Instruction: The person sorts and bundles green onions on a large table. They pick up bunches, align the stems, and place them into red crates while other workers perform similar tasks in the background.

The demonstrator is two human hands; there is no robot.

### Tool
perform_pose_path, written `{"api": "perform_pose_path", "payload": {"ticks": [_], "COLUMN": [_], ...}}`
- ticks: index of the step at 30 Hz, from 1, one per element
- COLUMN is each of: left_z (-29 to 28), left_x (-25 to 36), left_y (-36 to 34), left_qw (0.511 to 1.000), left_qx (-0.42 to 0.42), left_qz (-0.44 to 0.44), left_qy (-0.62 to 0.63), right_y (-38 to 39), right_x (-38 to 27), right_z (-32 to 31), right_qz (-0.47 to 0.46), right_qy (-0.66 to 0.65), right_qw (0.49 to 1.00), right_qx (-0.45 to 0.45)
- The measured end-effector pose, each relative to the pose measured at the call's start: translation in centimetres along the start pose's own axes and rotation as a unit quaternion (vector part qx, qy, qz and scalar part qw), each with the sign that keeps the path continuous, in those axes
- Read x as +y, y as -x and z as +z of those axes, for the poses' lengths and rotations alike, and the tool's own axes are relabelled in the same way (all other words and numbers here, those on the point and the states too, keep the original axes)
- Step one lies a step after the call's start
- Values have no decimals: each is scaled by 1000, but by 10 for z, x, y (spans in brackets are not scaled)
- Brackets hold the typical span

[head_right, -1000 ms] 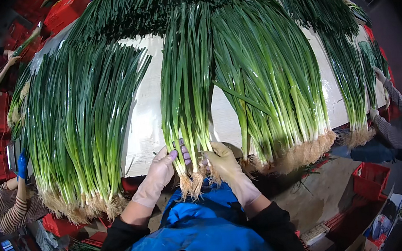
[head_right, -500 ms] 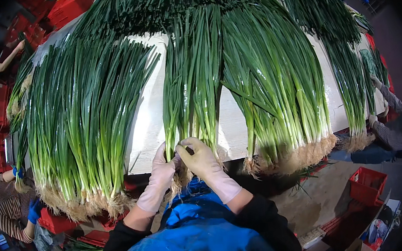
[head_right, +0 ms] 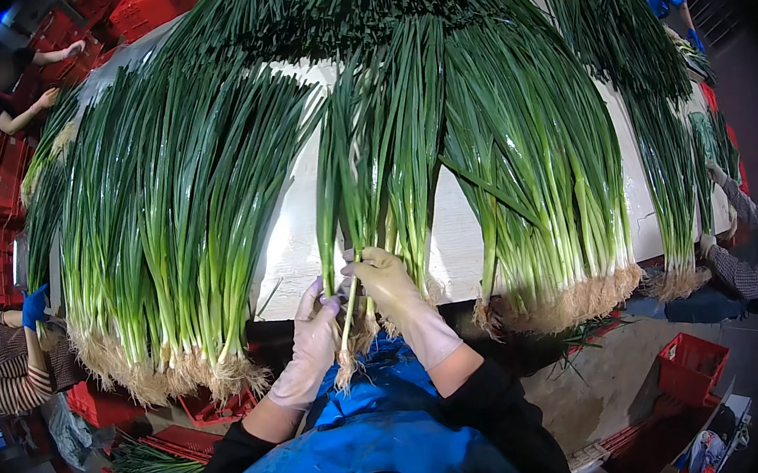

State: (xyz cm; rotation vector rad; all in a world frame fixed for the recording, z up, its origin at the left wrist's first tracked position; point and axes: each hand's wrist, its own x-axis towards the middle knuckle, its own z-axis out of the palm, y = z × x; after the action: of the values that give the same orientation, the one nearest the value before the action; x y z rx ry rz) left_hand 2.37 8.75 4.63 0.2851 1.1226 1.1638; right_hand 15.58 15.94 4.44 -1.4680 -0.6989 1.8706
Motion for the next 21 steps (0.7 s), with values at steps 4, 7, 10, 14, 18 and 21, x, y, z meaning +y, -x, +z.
{"api": "perform_pose_path", "payload": {"ticks": [4,7,10,14,18,21], "left_z": [2,-3,-11,-11,-20,-23], "left_x": [6,-12,-17,-16,-34,-31], "left_y": [1,-12,-23,-19,-62,-67], "left_qw": [999,999,997,987,998,991], "left_qx": [22,18,-9,-30,33,82], "left_qz": [-23,-14,-54,-143,-47,49], "left_qy": [4,29,54,61,-1,-94], "right_y": [19,39,46,53,90,98], "right_x": [0,4,42,59,37,24], "right_z": [-1,7,9,3,1,-16], "right_qz": [30,31,-35,-46,-67,-192], "right_qy": [-220,-232,-197,-40,56,63], "right_qw": [971,964,968,990,985,971], "right_qx": [-92,-126,-152,-128,-151,-130]}}
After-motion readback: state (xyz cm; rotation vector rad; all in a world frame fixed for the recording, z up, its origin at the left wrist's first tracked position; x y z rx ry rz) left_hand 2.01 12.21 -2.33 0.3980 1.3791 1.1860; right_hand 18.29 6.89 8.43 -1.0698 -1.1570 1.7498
